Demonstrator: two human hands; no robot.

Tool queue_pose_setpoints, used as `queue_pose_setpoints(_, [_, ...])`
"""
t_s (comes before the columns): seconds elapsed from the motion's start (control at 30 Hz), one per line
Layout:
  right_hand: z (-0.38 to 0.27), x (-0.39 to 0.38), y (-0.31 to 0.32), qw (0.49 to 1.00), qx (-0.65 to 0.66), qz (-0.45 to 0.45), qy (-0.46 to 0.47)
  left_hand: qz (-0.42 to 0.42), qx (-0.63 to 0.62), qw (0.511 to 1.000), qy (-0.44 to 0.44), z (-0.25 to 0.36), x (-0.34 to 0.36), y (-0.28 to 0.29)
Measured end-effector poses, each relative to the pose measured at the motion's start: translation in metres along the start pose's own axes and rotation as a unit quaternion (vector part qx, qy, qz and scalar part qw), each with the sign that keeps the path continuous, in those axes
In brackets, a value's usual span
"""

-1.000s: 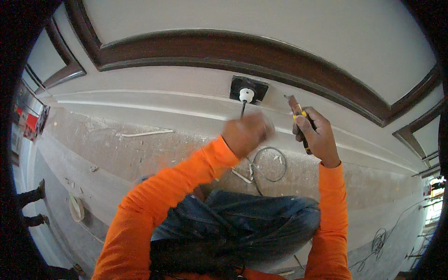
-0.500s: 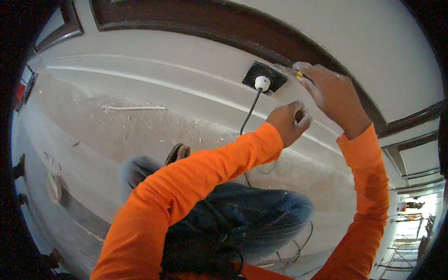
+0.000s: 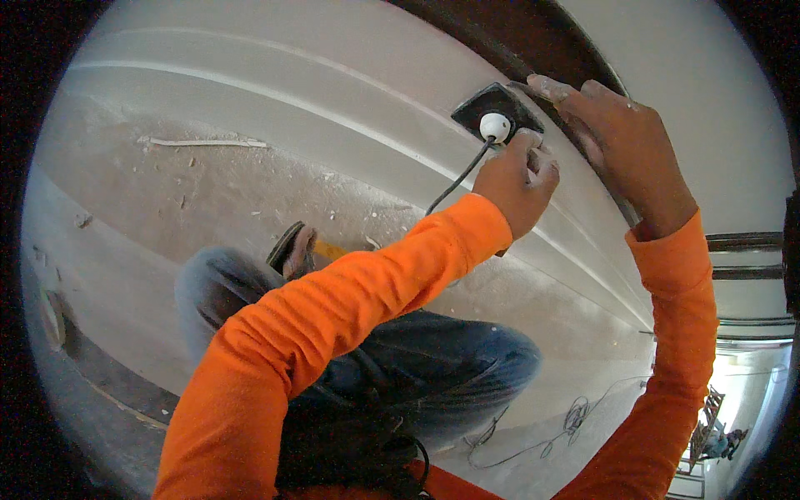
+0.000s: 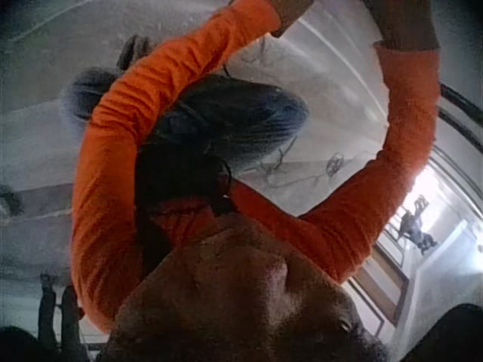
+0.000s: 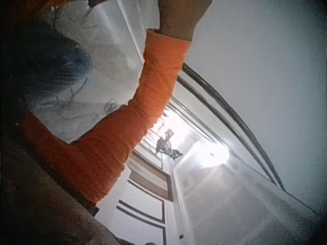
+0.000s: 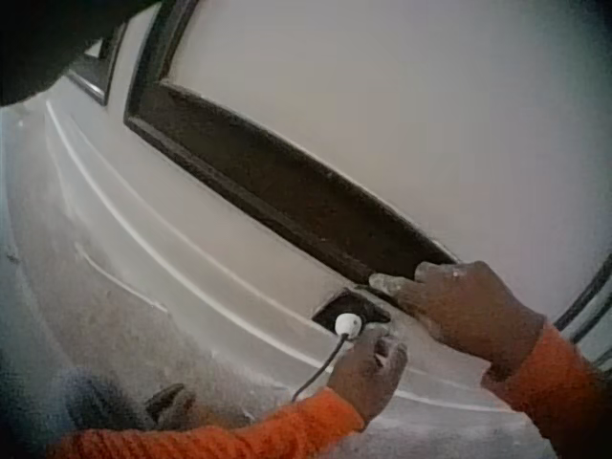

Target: The person installs an electrical outlet into a wall panel by using a utility knife to strip insulation from wires and then manipulating the wires and socket housing by hand.

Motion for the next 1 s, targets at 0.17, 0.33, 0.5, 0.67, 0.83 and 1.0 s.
queue_pose_setpoints(0.17, [-0.005,0.01,0.005,0.998,-0.049,-0.038,0.014,0.015,0.01,1.0,0.011,0.004,0.0,0.004])
queue_pose_setpoints(0.33, [-0.008,0.004,0.005,0.993,-0.101,-0.061,0.008,0.015,-0.013,1.0,0.001,0.006,0.001,0.005])
queue_pose_setpoints(0.5, [-0.009,-0.001,0.004,0.993,-0.076,-0.084,-0.012,0.037,-0.023,0.999,-0.005,0.003,0.002,0.003])
queue_pose_setpoints(0.67, [-0.012,0.009,0.012,0.995,-0.092,-0.035,-0.001,0.037,-0.018,0.999,0.008,0.002,-0.003,0.001])
queue_pose_setpoints(0.83, [-0.009,0.012,0.01,0.992,-0.105,-0.068,0.009,0.043,-0.028,0.999,-0.004,0.004,-0.004,0.003])
queue_pose_setpoints(1.0, [-0.013,0.019,0.015,0.991,-0.117,-0.051,0.04,0.034,-0.037,0.998,0.024,0.0,-0.005,0.001])
Point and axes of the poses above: each hand's wrist, its own x-axis towards the middle knuckle, its own y-axis out of the back of the hand, z = x × y, the point moved 8 cm from there along x, towards the middle knuckle, and after that the axes turned 12 degrees about -x, right-handed, at the moved point
